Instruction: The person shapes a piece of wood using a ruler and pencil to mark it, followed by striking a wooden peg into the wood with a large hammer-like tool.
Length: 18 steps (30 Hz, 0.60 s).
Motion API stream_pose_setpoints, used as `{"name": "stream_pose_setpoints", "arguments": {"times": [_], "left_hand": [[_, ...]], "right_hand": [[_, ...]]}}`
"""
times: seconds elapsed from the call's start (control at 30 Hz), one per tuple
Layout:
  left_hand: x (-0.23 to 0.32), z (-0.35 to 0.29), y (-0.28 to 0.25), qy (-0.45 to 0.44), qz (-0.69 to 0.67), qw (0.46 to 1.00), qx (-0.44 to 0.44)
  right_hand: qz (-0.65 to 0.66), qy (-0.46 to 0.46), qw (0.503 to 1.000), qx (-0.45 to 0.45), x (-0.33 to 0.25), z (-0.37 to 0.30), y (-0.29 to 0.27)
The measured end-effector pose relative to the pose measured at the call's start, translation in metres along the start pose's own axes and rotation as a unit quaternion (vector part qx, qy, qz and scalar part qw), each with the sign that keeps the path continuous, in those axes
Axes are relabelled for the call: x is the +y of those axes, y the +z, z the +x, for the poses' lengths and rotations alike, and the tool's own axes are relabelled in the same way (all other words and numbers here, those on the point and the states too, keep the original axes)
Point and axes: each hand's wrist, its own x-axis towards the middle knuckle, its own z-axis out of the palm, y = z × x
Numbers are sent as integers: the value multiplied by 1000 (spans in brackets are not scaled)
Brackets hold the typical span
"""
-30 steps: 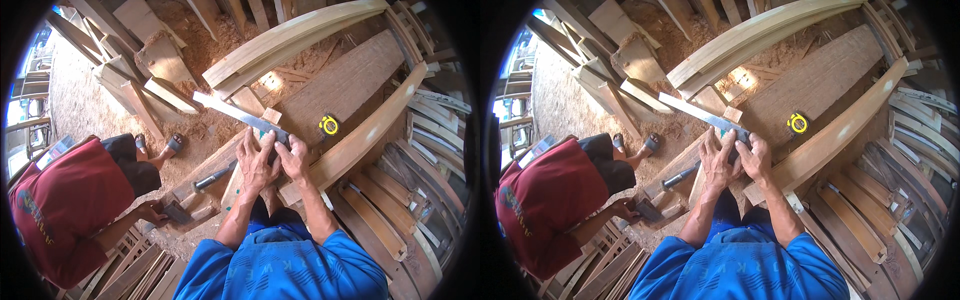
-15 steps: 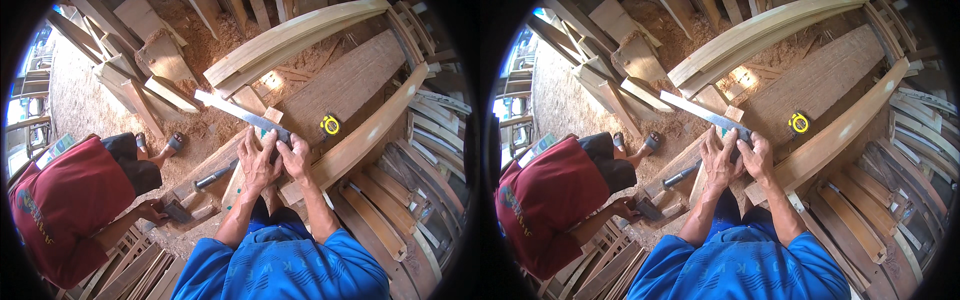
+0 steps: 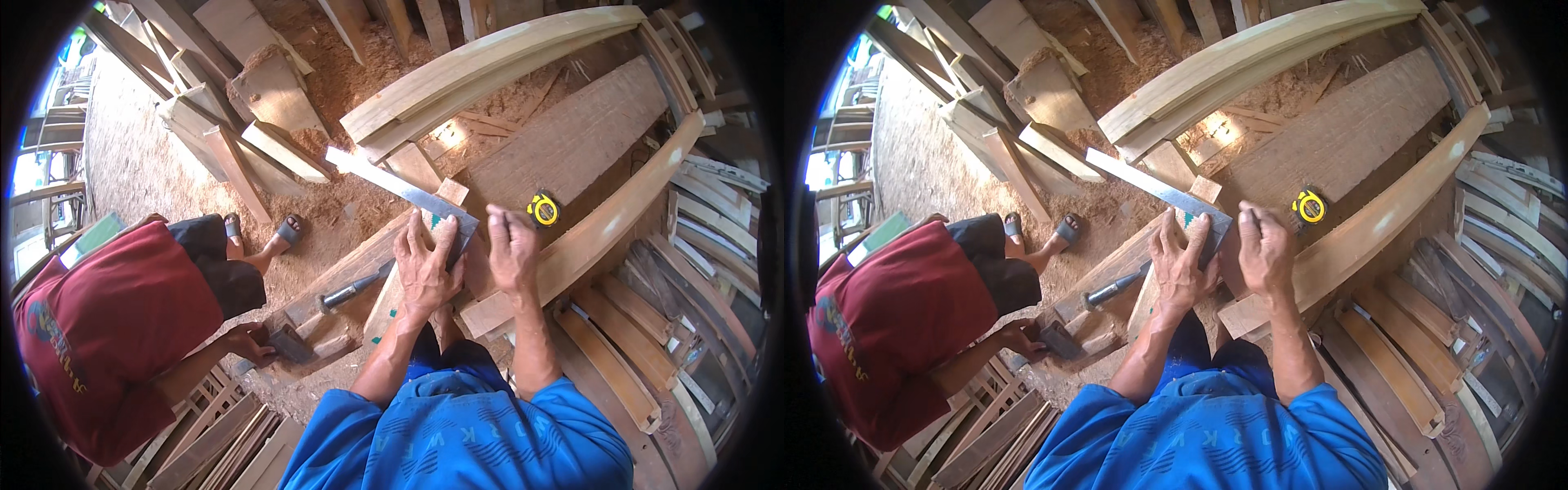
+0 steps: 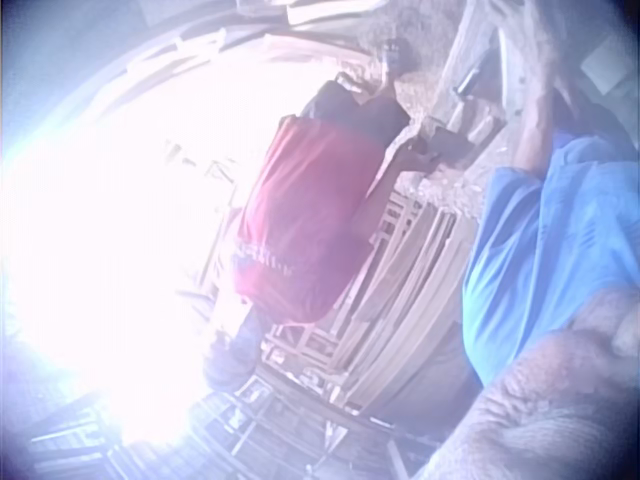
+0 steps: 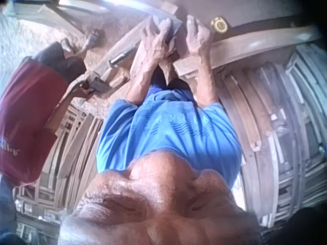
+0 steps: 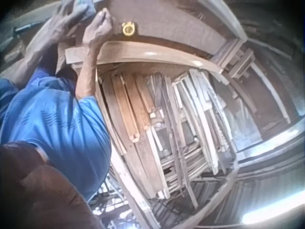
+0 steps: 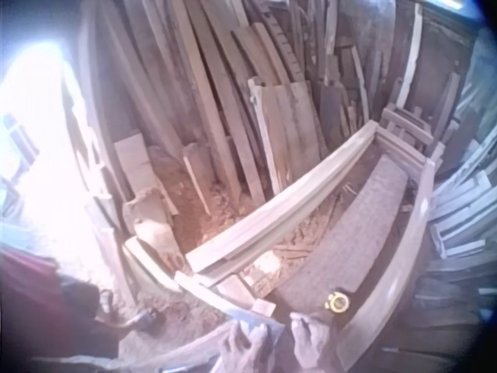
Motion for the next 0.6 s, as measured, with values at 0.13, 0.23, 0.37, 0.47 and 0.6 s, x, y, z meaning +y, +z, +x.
{"name": "stream_pose_setpoints", "arguments": {"times": [0.13,0.23,0.37,0.47,0.6], "left_hand": [[-1,-1,-1,-3,-2,1000,0],[-2,0,-2,0,-9,1000,5],[0,3,-2,-1,-26,1000,14],[-2,0,-1,-5,-23,1000,13],[-1,3,-3,0,-31,999,20]], "right_hand": [[-75,-74,994,-11,-28,20,-29],[80,-89,986,-114,-32,34,-25],[86,-103,979,-153,-33,46,-11],[72,-105,972,-197,-33,52,-1],[63,-112,972,-198,-32,58,-4]]}}
